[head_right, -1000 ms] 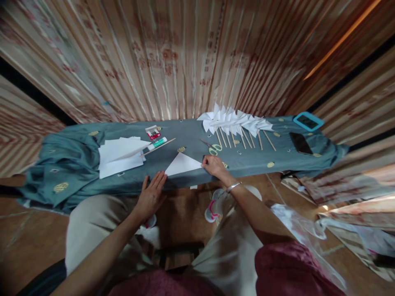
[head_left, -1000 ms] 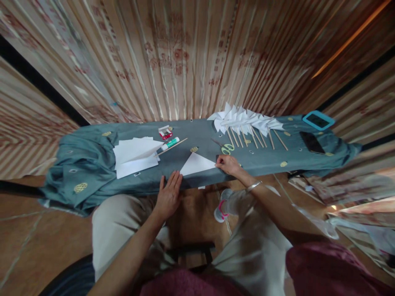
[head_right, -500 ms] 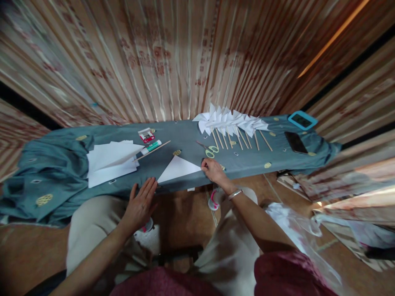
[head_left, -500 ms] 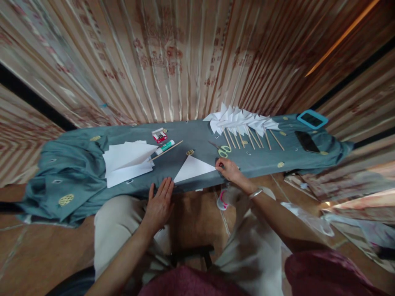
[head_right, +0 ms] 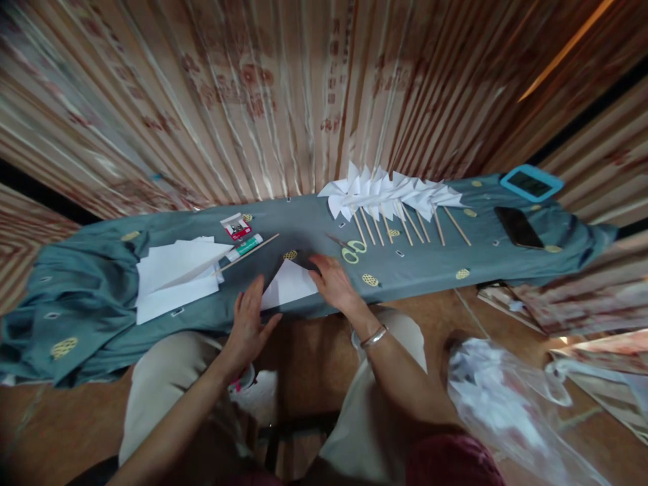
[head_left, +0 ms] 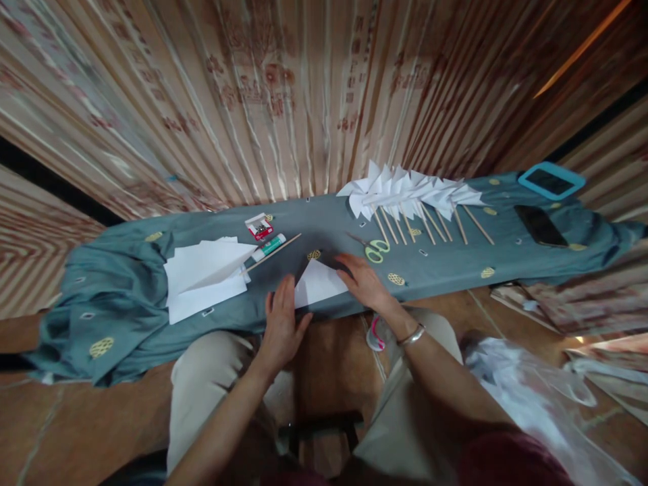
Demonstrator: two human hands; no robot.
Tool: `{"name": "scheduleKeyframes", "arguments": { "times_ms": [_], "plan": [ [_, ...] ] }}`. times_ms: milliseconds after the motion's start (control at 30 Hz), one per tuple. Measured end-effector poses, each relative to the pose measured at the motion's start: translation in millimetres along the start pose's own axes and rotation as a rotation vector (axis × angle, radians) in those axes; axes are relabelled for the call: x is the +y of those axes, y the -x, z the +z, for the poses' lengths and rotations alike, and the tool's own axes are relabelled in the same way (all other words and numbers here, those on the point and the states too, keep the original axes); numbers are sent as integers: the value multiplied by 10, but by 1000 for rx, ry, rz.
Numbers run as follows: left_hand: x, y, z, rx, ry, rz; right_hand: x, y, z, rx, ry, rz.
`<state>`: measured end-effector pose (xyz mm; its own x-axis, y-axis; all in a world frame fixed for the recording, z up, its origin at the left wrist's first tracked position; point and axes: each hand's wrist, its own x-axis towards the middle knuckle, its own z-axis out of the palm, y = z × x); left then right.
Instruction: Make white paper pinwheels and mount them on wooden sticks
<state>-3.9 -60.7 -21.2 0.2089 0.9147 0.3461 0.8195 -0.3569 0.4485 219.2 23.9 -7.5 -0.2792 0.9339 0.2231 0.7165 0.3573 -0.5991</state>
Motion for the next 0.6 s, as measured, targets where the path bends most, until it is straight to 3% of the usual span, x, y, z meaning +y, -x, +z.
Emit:
{"name": "scheduleKeyframes", "arguments": {
  "times_ms": [133,233,333,433,500,600],
  "plan": [
    [-80,-153,168,68,158,-43,-168,-166,122,-79,-86,43],
    [-100,-157,185,94,228,-72,-251,-235,101,-72,-193,107],
    [-82,-176,93,90,272,-104,-302,-239,9,-7,-326,126],
    [-48,-217,-47,127,322,-157,-326,-180,-99,123,-455,49],
    [-20,-222,-116,178,420,-229,-331,-123,-152,191,-533,18],
    [23,-204,-152,200,702,-416,-347,-30,-196,177,-604,27]
  ]
}}
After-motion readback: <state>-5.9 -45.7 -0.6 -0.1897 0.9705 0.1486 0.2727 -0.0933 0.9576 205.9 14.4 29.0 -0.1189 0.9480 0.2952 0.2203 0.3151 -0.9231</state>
